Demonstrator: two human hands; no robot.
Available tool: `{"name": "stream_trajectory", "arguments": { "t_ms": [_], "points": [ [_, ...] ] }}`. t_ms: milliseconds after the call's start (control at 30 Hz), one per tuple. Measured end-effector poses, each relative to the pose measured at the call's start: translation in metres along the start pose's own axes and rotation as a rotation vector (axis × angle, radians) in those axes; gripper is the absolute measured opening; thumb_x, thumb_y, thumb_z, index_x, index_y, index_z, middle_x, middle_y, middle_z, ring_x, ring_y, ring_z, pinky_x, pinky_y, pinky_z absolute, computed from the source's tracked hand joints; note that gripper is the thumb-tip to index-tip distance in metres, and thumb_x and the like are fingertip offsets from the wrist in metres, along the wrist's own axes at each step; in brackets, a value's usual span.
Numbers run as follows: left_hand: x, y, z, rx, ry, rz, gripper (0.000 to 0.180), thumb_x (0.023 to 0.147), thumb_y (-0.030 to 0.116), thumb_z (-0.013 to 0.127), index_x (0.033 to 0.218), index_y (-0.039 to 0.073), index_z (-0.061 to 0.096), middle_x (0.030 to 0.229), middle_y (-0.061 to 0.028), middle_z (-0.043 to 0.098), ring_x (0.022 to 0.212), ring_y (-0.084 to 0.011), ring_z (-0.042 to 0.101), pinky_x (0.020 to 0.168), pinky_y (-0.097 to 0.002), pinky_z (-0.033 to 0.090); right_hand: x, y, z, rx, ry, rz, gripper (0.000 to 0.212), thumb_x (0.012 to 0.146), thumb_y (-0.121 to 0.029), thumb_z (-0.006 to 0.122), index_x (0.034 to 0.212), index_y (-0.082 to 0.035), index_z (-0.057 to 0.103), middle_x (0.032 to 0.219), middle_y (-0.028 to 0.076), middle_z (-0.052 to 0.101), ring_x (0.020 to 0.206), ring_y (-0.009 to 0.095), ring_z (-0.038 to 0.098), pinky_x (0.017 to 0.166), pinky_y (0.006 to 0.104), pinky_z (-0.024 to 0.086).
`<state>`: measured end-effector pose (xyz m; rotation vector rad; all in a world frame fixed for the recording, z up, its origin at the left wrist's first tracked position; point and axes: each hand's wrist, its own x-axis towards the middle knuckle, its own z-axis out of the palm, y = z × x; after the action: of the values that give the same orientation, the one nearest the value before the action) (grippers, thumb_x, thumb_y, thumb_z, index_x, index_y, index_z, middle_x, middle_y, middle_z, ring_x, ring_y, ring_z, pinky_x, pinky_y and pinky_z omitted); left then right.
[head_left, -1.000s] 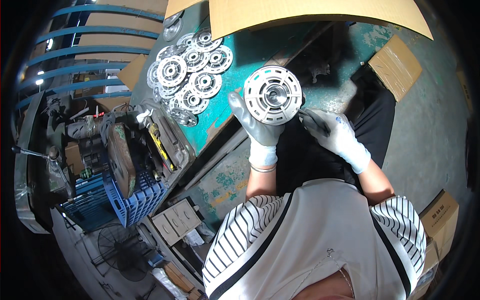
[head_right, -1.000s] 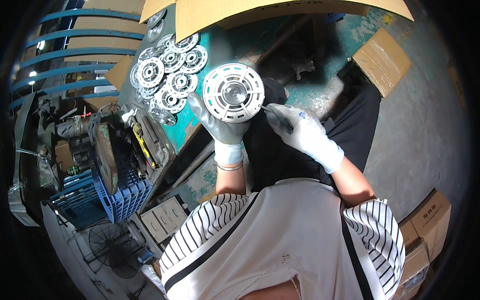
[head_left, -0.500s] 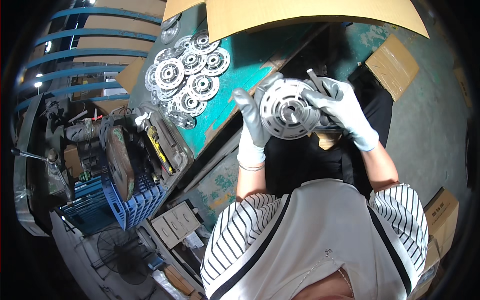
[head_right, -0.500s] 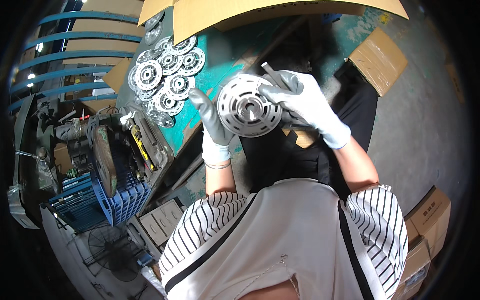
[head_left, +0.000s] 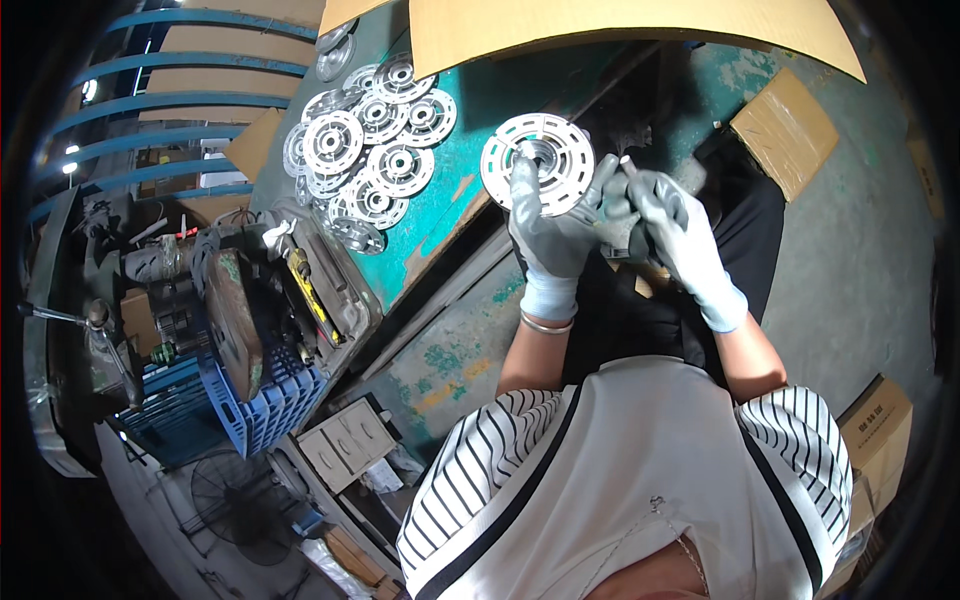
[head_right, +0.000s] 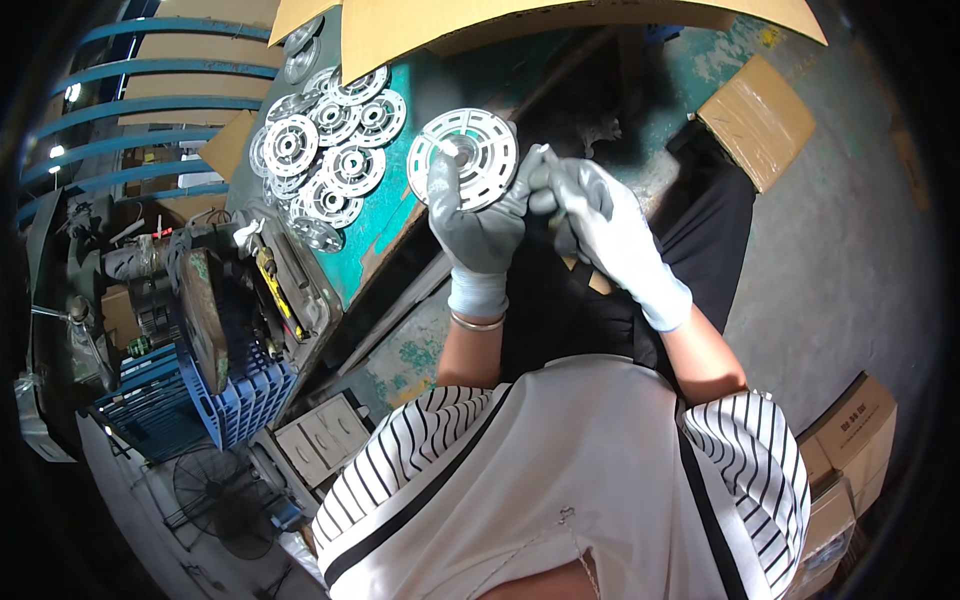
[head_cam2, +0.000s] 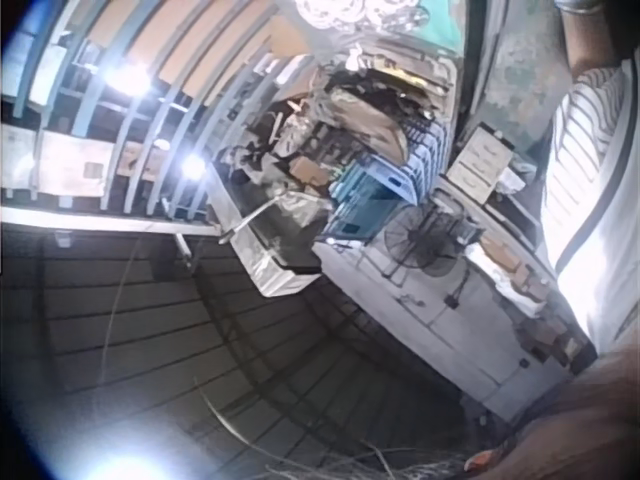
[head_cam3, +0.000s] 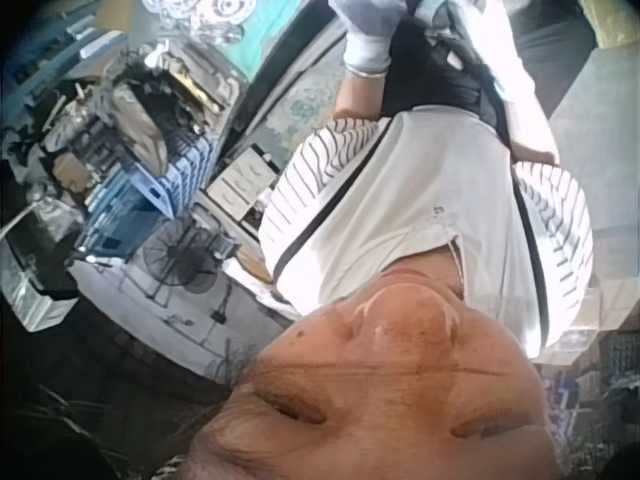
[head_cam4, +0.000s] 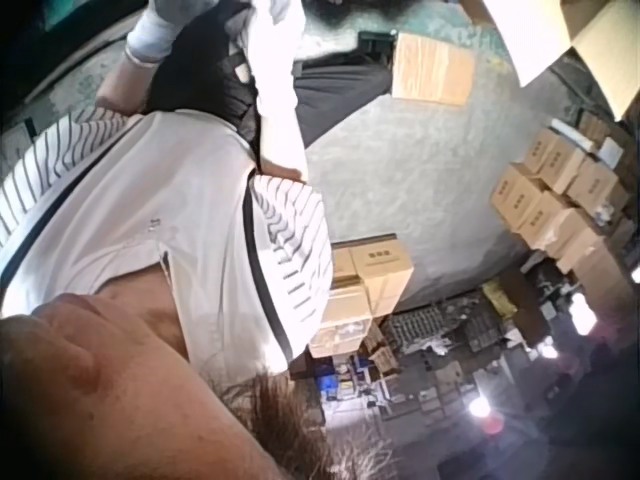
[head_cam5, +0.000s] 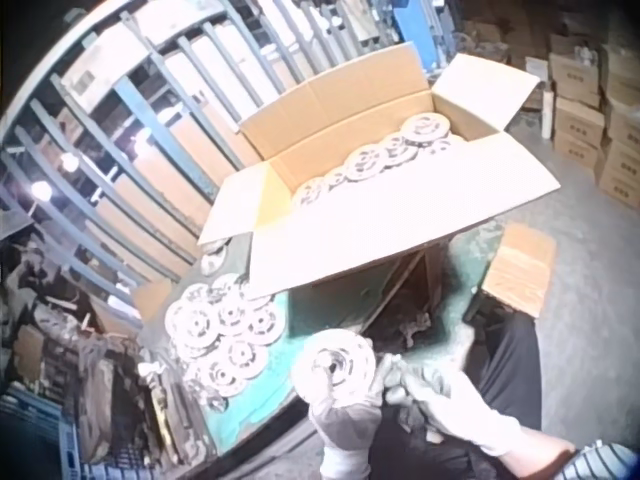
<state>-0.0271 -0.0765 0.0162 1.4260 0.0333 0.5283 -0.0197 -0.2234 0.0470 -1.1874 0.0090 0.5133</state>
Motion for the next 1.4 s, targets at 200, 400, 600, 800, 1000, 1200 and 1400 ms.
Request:
{"name": "stream_trajectory", "arguments": {
  "t_ms": [200,400,600,800,1000,1200,1400],
  "points": [
    [0.014,0.025,0.006,-0.692,0.078,-0.545,0.033,0.100,0.016,0.039,0.123,-0.006,0.044,0.112,-0.0187,0.060,0.099,-0.0244,0.063,0.083,-0.0413,0.058,-0.008,0.019,-0.003,-0.555,-0.095,-0.226,0.031,0.086,0.000,0.058,0.117,-0.005,0.056,0.079,0.008,0.062,0.061,0.020,0.060,0.059,0.0328,0.049],
    [0.006,0.001,-0.009,0.275,-0.183,-0.073,0.038,0.102,0.023,0.035,0.123,-0.007,0.044,0.112,-0.0193,0.061,0.095,-0.0258,0.065,0.080,-0.0399,0.058,-0.002,0.018,0.001,-0.688,-0.096,-0.271,0.022,0.087,-0.008,0.060,0.110,-0.004,0.059,0.079,0.015,0.061,0.075,0.034,0.060,0.069,0.0382,0.048],
    [0.010,0.009,-0.002,-0.380,-0.084,-0.417,0.036,0.098,0.012,0.045,0.127,-0.009,0.039,0.105,-0.0179,0.065,0.091,-0.0244,0.067,0.081,-0.0361,0.056,0.000,0.031,-0.003,-0.735,-0.001,-0.433,0.022,0.087,-0.012,0.062,0.107,-0.003,0.059,0.083,0.018,0.063,0.077,0.037,0.060,0.068,0.0395,0.048],
    [0.006,-0.011,-0.011,0.217,-0.171,-0.187,0.048,0.098,0.031,0.046,0.128,-0.006,0.039,0.106,-0.0168,0.064,0.089,-0.0237,0.067,0.078,-0.0351,0.057,-0.004,0.019,0.001,-0.738,-0.056,-0.315,0.022,0.085,-0.009,0.063,0.106,-0.003,0.060,0.085,0.018,0.063,0.080,0.037,0.061,0.068,0.0402,0.048],
    [0.007,0.019,0.009,-0.381,0.038,-0.450,0.051,0.097,0.040,0.045,0.119,-0.005,0.046,0.101,-0.0162,0.064,0.083,-0.0235,0.067,0.070,-0.0333,0.058,-0.004,0.025,0.002,-0.886,-0.028,-0.434,0.024,0.084,-0.009,0.062,0.108,-0.009,0.062,0.085,0.015,0.064,0.074,0.036,0.061,0.065,0.0379,0.049],
    [0.008,0.019,0.010,-0.366,0.088,-0.537,0.051,0.098,0.040,0.039,0.112,-0.008,0.050,0.098,-0.0183,0.065,0.080,-0.0242,0.066,0.066,-0.0320,0.057,-0.007,0.025,-0.001,-0.864,-0.018,-0.393,0.027,0.080,-0.006,0.065,0.107,-0.009,0.062,0.084,0.015,0.064,0.077,0.034,0.063,0.067,0.0373,0.050],
    [0.011,0.017,0.007,-0.402,0.058,-0.530,0.051,0.098,0.038,0.036,0.114,-0.009,0.048,0.098,-0.0206,0.065,0.073,-0.0261,0.067,0.064,-0.0323,0.058,-0.007,0.035,-0.005,-0.689,-0.031,-0.201,0.029,0.082,-0.005,0.063,0.111,-0.006,0.062,0.086,0.016,0.066,0.075,0.026,0.066,0.066,0.0332,0.050]
  ]
}}
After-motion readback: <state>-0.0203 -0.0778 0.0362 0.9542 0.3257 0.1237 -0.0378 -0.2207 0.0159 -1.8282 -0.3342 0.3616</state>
